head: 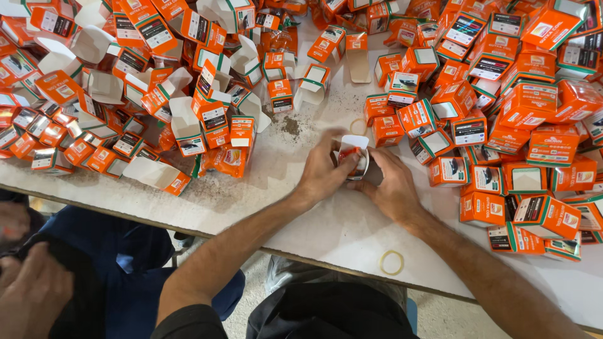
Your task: The person picks flat or partially folded small cardboard boxes from a large pile on the table and folds them by hand, pressing the flaps and creases to form closed boxes, then places the finished boxes back onto the pile. They repeat this folding cycle continuously, occasionally pulling boxes toward themselves from the heap.
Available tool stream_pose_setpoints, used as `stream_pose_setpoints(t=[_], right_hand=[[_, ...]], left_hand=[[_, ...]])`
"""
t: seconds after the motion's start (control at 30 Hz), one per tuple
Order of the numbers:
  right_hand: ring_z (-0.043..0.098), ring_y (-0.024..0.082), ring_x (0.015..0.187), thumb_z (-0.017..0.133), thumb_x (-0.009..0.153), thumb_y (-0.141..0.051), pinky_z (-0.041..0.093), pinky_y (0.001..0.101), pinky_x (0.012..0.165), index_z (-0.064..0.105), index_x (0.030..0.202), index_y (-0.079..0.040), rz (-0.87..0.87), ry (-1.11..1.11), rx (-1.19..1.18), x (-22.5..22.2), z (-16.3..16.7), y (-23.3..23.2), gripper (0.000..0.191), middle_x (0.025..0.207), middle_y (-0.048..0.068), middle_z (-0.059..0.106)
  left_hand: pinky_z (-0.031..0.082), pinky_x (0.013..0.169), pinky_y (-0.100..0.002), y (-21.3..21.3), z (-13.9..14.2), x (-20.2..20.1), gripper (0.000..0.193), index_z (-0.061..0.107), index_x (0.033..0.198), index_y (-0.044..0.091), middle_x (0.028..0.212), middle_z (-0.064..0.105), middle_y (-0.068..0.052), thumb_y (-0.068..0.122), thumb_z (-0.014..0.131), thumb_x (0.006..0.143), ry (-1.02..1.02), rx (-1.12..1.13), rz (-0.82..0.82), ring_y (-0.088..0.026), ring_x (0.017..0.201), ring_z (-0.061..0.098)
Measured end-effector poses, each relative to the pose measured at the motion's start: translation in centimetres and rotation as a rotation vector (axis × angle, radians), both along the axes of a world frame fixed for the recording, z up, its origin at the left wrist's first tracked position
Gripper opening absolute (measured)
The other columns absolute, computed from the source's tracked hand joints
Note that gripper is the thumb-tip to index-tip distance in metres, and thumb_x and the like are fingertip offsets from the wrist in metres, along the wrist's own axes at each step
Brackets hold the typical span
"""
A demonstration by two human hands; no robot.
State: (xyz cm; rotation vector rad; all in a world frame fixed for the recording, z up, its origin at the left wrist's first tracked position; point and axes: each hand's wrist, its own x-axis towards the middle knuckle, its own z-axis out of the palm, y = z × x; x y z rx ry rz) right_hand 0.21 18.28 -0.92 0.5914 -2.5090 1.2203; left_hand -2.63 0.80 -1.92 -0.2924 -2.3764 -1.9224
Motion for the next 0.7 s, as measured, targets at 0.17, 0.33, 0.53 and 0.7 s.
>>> stream_pose_setpoints(t=[0.17,0.33,0.53,0.7], right_hand=[[0.069,0.031,0.111,0.089,0.073,-0.017,0.055,0.0421,0.092,0.049,0.131,-0.003,0.002,-0.135,-0.139,0.4,-0.4,-0.4,0.072,0.120,0.015,0.069],[0.064,0.037,0.117,0.085,0.073,-0.004,0.052,0.0465,0.098,0.061,0.129,-0.004,0.073,0.274,0.110,0.4,-0.8,-0.2,0.061,0.126,0.018,0.067],[0.063,0.038,0.114,0.086,0.072,-0.004,0.051,0.0475,0.095,0.064,0.122,-0.004,0.064,0.225,0.143,0.1,-1.2,0.0,0.055,0.122,0.018,0.065],[0.063,0.039,0.115,0.087,0.072,-0.006,0.051,0.0478,0.095,0.065,0.117,-0.003,0.068,0.234,0.129,0.0,-0.7,0.0,0.051,0.122,0.019,0.066]], left_hand=[[0.050,0.056,-0.034,0.0,-1.4,-1.4,0.012,0.061,0.093,-0.004,0.072,0.065,-0.012,0.004,0.065,0.086,0.100,-0.078,0.017,-0.014,0.065,0.063],[0.051,0.057,-0.031,-0.6,-1.8,-1.3,0.016,0.059,0.099,-0.004,0.075,0.065,-0.007,0.006,0.063,0.088,0.011,0.033,-0.119,-0.012,0.065,0.063],[0.058,0.053,-0.032,-3.7,-1.5,-2.8,0.023,0.068,0.100,-0.001,0.078,0.067,-0.006,0.013,0.060,0.082,-0.504,0.606,-0.415,-0.013,0.061,0.063],[0.054,0.047,-0.035,-2.4,-1.7,-3.5,0.016,0.059,0.089,-0.006,0.077,0.065,-0.010,0.003,0.073,0.090,-0.376,0.353,-0.300,-0.013,0.058,0.059]])
